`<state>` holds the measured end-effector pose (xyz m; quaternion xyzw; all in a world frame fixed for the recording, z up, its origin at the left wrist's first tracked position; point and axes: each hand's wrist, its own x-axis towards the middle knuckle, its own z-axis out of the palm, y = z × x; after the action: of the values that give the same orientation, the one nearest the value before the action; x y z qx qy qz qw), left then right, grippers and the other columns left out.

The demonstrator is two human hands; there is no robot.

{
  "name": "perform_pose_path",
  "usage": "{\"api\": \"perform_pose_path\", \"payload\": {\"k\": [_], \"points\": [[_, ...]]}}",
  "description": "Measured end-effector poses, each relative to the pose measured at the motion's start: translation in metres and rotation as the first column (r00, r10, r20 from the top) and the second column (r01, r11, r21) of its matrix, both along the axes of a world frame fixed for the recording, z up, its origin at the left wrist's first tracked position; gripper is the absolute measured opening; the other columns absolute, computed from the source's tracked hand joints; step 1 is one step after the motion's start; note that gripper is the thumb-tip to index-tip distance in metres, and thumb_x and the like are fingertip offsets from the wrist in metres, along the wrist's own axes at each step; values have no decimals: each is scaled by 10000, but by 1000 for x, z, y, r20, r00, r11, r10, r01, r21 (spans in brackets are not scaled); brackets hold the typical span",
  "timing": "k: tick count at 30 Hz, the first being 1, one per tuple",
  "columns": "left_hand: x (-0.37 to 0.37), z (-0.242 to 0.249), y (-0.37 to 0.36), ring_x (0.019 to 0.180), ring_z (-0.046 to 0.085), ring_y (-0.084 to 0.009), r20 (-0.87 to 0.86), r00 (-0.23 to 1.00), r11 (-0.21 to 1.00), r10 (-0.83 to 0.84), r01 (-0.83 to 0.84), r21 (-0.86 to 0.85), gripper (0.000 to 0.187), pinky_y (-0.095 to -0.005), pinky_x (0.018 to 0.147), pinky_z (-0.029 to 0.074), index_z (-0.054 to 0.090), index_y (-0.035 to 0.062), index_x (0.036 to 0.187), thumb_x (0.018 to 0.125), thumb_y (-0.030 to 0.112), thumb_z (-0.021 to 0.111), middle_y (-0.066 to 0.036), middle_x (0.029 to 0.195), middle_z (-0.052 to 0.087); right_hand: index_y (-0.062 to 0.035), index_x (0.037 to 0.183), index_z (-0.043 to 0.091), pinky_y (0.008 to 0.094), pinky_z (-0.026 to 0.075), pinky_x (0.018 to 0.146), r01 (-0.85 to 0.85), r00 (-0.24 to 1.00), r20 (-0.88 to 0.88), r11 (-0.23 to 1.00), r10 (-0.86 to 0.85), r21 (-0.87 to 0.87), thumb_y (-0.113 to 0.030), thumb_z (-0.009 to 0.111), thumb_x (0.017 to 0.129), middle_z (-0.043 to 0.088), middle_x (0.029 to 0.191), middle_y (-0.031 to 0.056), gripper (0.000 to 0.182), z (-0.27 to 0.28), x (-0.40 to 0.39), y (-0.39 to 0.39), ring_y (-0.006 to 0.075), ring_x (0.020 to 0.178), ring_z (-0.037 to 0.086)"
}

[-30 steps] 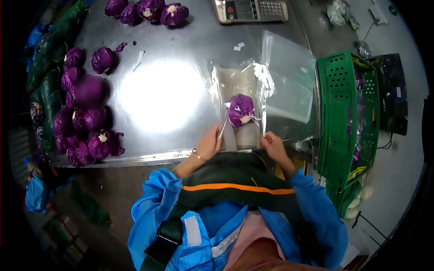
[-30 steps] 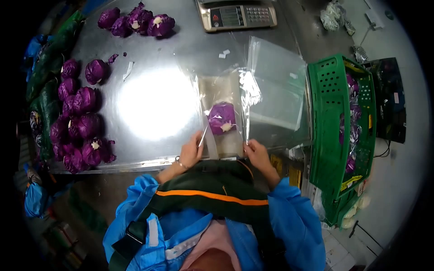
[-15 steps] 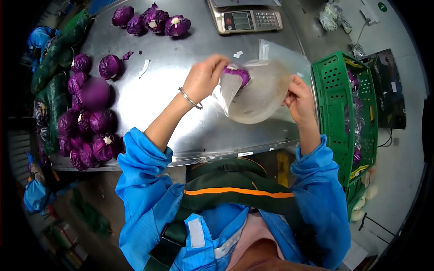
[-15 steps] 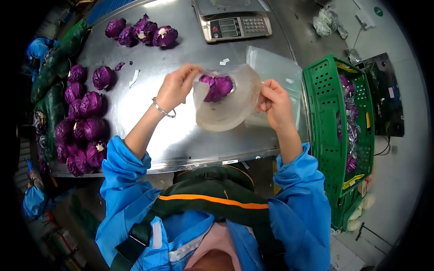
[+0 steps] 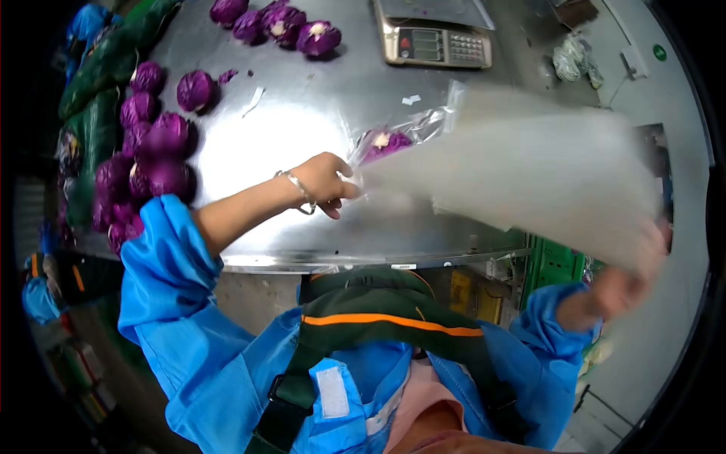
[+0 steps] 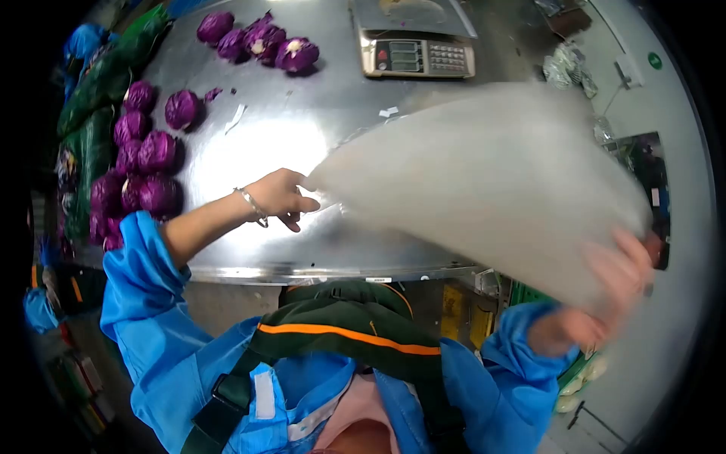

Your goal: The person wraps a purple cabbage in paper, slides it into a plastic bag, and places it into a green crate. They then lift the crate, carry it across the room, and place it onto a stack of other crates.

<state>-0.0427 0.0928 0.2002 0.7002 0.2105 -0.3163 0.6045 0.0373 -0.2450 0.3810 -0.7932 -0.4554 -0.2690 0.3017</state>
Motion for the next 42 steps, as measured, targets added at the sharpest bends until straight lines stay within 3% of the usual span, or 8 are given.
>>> {"api": "perform_pose_path", "payload": {"k": [4, 8, 11, 20, 35, 38, 39, 42], "points": [[-10, -2, 0, 552, 619, -191, -138, 988, 997, -71, 75, 19, 323, -285, 482, 566, 574, -143, 919, 805, 157, 612, -137, 695, 586, -42, 1044, 569, 467, 230, 1034, 278, 935, -47, 809, -352, -517, -53, 627, 744, 566, 1102, 126, 306, 27, -6, -111, 296, 1140, 477], [-28, -5, -10, 621, 637, -179, -271, 960, 996, -71, 51, -80, 290, -274, 507, 571, 581, -96, 909, 831, 182, 601, -124, 731, 606, -52, 1163, 540, 477, 275, 1023, 78, 981, -58, 656, -183, -751, -76, 673, 721, 538, 1166, 142, 462, -22, -25, 10, 300, 1154, 471], [-42, -11, -20, 666, 655, -193, -254, 967, 989, 15, -53, -141, 249, -272, 540, 574, 581, -68, 897, 858, 178, 590, -127, 747, 628, -62, 1025, 611, 469, 338, 975, -566, 752, -494, 811, 437, -145, -68, 651, 722, 586, 1081, 116, 306, -103, -32, 80, 291, 1066, 534], [-75, -11, -25, 767, 651, -181, -187, 959, 934, 215, -258, -249, 214, -255, 627, 564, 528, -20, 879, 854, 176, 611, -126, 822, 632, -11, 921, 622, 324, 493, 622, -410, 433, -880, 912, 194, -1, -45, 624, 779, 645, 821, 138, 145, -188, -88, 138, 265, 716, 636], [-101, -36, -41, 775, 634, -143, -192, 915, 880, 354, -395, -264, 227, -294, 706, 537, 607, 2, 948, 882, 216, 568, -96, 863, 662, -31, 815, 575, 365, 447, 609, -401, 741, -657, 879, 143, -260, -86, 631, 758, 571, 776, 129, 97, -204, -110, 134, 286, 708, 580], [-104, -37, -36, 794, 637, -155, -189, 916, 888, 353, -392, -239, 220, -304, 728, 523, 584, 10, 959, 893, 217, 546, -99, 893, 664, -52, 755, 553, 346, 402, 584, -783, 216, -933, 622, 287, 10, -110, 600, 786, 499, 700, 90, 82, -145, -98, 124, 227, 666, 513], [-104, -37, -34, 800, 637, -156, -190, 916, 884, 355, -394, -250, 220, -303, 727, 524, 577, 13, 960, 894, 220, 545, -99, 901, 664, -58, 762, 565, 331, 408, 593, -639, -285, -944, 701, 167, 317, -124, 543, 826, 498, 693, 63, 95, -90, -97, 97, 194, 664, 506], [-108, -39, -31, 831, 637, -166, -211, 911, 864, 355, -406, -300, 222, -301, 727, 526, 566, 19, 965, 893, 228, 549, -101, 912, 661, -64, 846, 595, 350, 424, 560, -591, 643, -763, 588, -69, -552, -134, 537, 829, 556, 749, 67, 92, -104, -144, 18, 202, 640, 538]]}}
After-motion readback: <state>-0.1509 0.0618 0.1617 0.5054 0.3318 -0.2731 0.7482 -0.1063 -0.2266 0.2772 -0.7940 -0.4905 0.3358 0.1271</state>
